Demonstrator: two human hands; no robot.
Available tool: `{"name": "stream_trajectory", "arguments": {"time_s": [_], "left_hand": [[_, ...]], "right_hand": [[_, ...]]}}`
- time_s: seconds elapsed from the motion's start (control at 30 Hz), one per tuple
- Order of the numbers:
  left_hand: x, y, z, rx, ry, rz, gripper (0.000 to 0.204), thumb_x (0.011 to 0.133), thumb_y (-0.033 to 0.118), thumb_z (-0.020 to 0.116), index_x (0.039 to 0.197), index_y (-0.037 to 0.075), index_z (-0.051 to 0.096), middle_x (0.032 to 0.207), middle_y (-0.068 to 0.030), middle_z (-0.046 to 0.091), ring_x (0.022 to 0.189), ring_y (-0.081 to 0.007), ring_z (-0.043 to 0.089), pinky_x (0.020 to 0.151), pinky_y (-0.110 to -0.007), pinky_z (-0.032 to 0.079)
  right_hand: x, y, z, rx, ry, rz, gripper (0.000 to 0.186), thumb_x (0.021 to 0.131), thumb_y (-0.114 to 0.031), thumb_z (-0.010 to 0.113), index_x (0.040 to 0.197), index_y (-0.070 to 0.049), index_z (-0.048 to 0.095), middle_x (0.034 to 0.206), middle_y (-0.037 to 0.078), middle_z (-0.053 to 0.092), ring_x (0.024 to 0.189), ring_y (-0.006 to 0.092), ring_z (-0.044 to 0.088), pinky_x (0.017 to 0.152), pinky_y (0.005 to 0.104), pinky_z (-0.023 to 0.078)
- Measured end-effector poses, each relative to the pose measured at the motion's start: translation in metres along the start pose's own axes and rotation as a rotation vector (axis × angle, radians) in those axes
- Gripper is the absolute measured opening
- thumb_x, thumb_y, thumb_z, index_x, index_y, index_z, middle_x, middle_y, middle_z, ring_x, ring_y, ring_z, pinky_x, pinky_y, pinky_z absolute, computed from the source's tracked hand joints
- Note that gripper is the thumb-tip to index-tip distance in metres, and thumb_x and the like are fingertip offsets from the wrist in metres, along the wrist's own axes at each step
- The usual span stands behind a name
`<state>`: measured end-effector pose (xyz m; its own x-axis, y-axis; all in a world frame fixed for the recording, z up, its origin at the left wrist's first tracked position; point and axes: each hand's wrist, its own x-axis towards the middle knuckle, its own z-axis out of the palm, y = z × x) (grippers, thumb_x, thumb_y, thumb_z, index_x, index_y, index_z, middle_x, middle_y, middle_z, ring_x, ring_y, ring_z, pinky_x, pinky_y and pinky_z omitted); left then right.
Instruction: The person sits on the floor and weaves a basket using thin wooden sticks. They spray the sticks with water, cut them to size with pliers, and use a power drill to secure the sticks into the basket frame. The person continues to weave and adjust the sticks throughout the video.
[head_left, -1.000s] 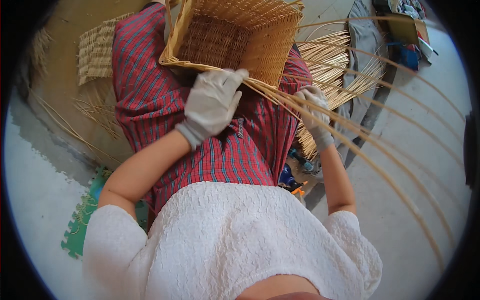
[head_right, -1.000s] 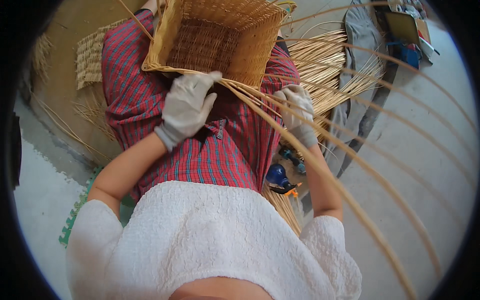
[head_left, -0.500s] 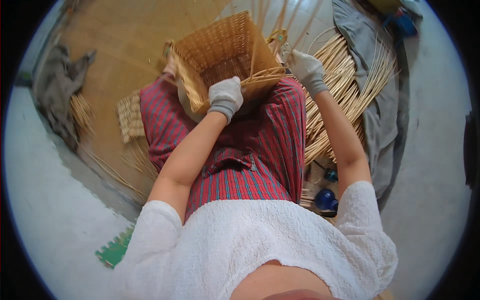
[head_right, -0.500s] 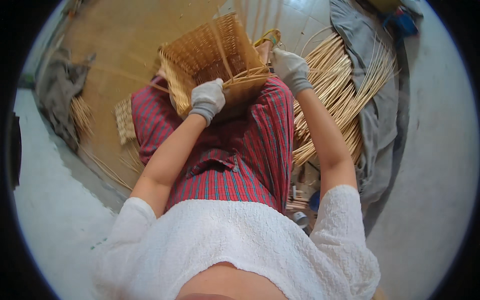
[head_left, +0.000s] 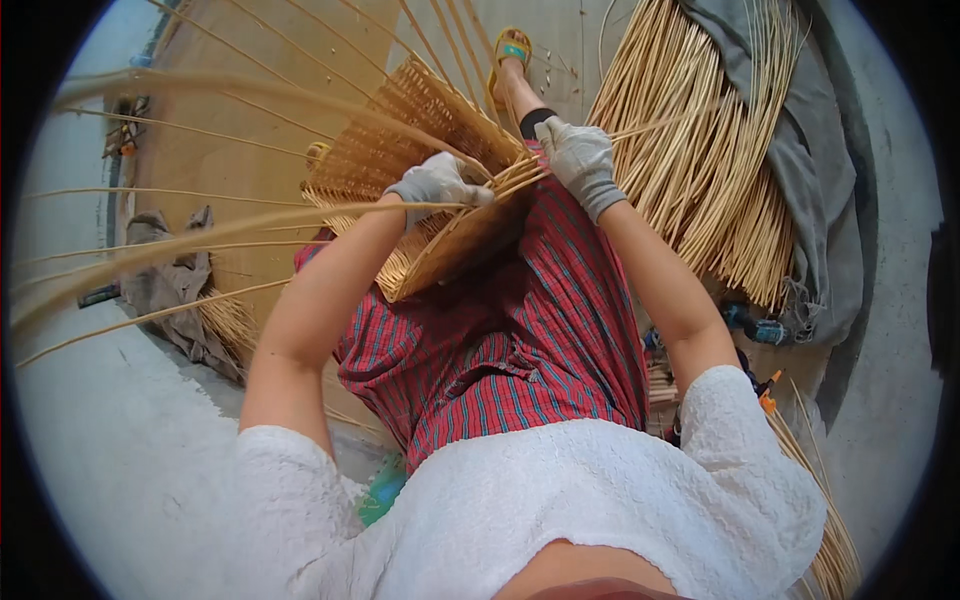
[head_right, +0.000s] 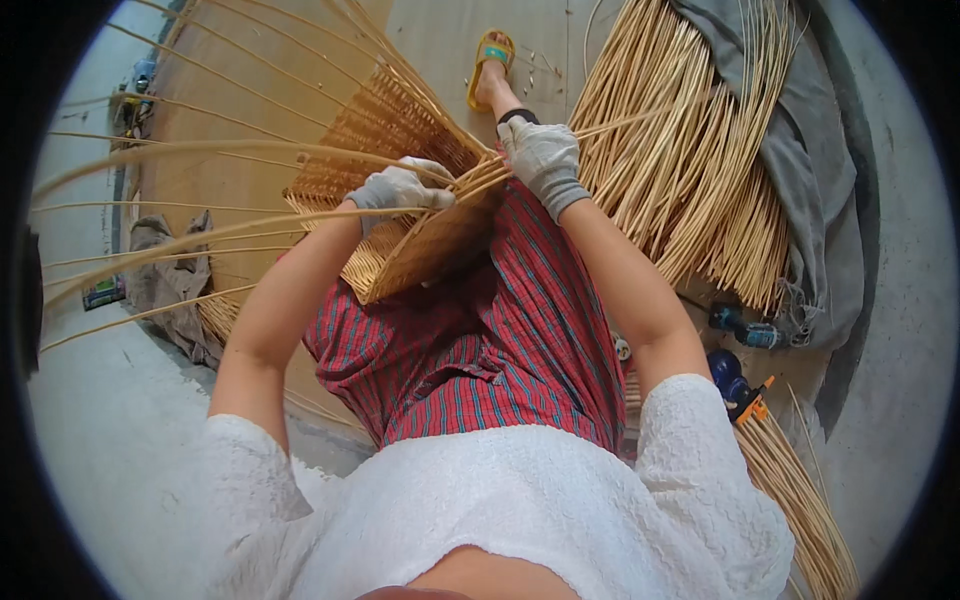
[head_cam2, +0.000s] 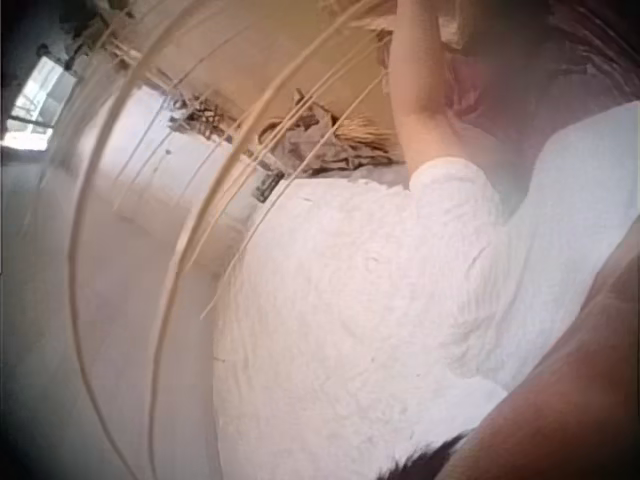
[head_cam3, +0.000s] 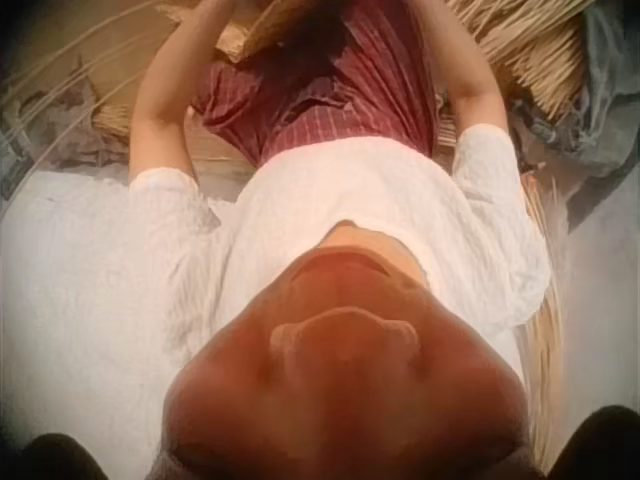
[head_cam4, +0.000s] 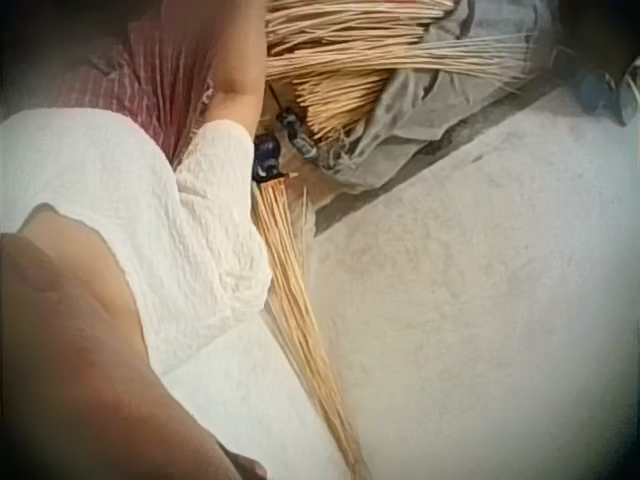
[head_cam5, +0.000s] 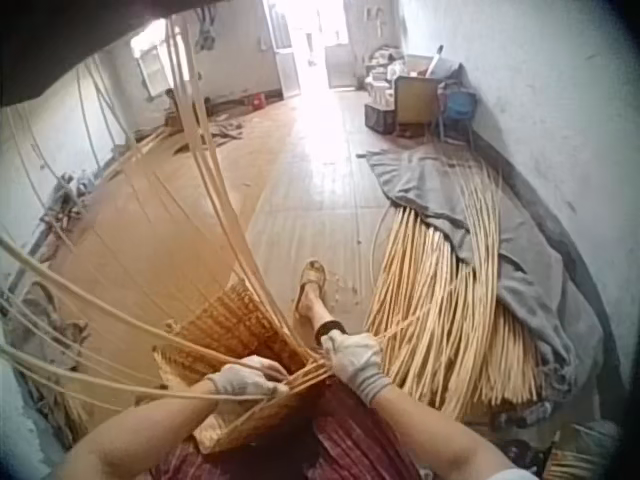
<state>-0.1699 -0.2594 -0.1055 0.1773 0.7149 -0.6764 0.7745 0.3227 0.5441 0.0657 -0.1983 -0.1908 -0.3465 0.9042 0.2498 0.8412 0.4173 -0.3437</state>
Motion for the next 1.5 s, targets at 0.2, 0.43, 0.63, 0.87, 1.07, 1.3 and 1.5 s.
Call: {"name": "stream_trajectory", "arguments": {"time_s": [0.2, 0.43, 0.63, 0.87, 1.07, 1.3, 1.5], "left_hand": [[-0.006, 0.009, 0.011, -0.024, 0.051, 0.068, 0.036, 0.079, 0.019, 0.078, 0.111, 0.004, 0.071, 0.101, -0.0052, 0.073, 0.090, -0.0152, 0.065, 0.084, -0.032, 0.054], [-0.025, -0.029, 0.039, -0.340, 0.216, 0.074, 0.037, 0.087, 0.028, 0.077, 0.110, 0.001, 0.072, 0.104, -0.0074, 0.073, 0.093, -0.0158, 0.066, 0.086, -0.032, 0.054], [-0.061, -0.067, 0.060, -0.412, 0.356, 0.015, 0.027, 0.096, 0.023, 0.068, 0.112, 0.002, 0.070, 0.105, -0.0051, 0.072, 0.098, -0.0144, 0.065, 0.091, -0.029, 0.052], [-0.048, -0.035, 0.026, -0.084, 0.148, 0.211, 0.046, 0.088, 0.034, 0.072, 0.122, 0.004, 0.069, 0.116, -0.0117, 0.071, 0.108, -0.0216, 0.066, 0.094, -0.035, 0.052], [-0.016, -0.006, 0.016, 0.167, -0.050, 0.183, 0.045, 0.083, 0.031, 0.075, 0.119, 0.005, 0.071, 0.102, -0.0102, 0.075, 0.097, -0.0192, 0.068, 0.086, -0.035, 0.055], [-0.017, -0.006, 0.026, 0.088, 0.056, 0.222, 0.035, 0.079, 0.023, 0.077, 0.110, 0.005, 0.076, 0.096, -0.0094, 0.076, 0.087, -0.0180, 0.070, 0.082, -0.033, 0.055], [-0.008, -0.032, 0.031, -0.008, 0.045, 0.232, 0.041, 0.084, 0.033, 0.077, 0.115, 0.006, 0.075, 0.104, -0.0074, 0.076, 0.095, -0.0164, 0.068, 0.089, -0.033, 0.053]], "right_hand": [[-0.005, 0.005, -0.010, 0.238, -0.169, -0.041, 0.035, 0.102, -0.045, 0.045, 0.094, -0.017, 0.065, 0.076, 0.012, 0.071, 0.071, 0.0339, 0.070, 0.063, 0.0474, 0.054], [-0.012, -0.011, -0.016, 0.182, -0.296, 0.082, 0.039, 0.102, -0.044, 0.043, 0.098, -0.013, 0.066, 0.083, 0.014, 0.073, 0.079, 0.0357, 0.071, 0.071, 0.0504, 0.054], [-0.036, -0.023, -0.010, 0.149, -0.193, 0.010, 0.036, 0.101, -0.041, 0.048, 0.090, -0.012, 0.065, 0.076, 0.015, 0.071, 0.068, 0.0344, 0.071, 0.062, 0.0494, 0.054], [-0.028, -0.018, -0.010, 0.110, -0.244, -0.041, 0.033, 0.102, -0.039, 0.048, 0.099, -0.012, 0.065, 0.090, 0.016, 0.071, 0.086, 0.0351, 0.070, 0.076, 0.0496, 0.054], [-0.031, 0.006, -0.046, 0.018, -0.300, -0.248, 0.034, 0.100, -0.042, 0.050, 0.104, -0.014, 0.070, 0.092, 0.014, 0.072, 0.092, 0.0339, 0.069, 0.080, 0.0478, 0.052], [-0.093, -0.053, -0.054, 0.490, 0.196, 0.076, 0.025, 0.092, -0.031, 0.069, 0.103, -0.007, 0.068, 0.079, 0.008, 0.066, 0.072, 0.0264, 0.064, 0.069, 0.0379, 0.050], [-0.108, -0.066, -0.032, 1.489, -0.219, 0.939, 0.030, 0.095, -0.033, 0.072, 0.094, -0.004, 0.063, 0.075, 0.006, 0.067, 0.052, 0.0124, 0.060, 0.042, 0.0250, 0.042]]}}
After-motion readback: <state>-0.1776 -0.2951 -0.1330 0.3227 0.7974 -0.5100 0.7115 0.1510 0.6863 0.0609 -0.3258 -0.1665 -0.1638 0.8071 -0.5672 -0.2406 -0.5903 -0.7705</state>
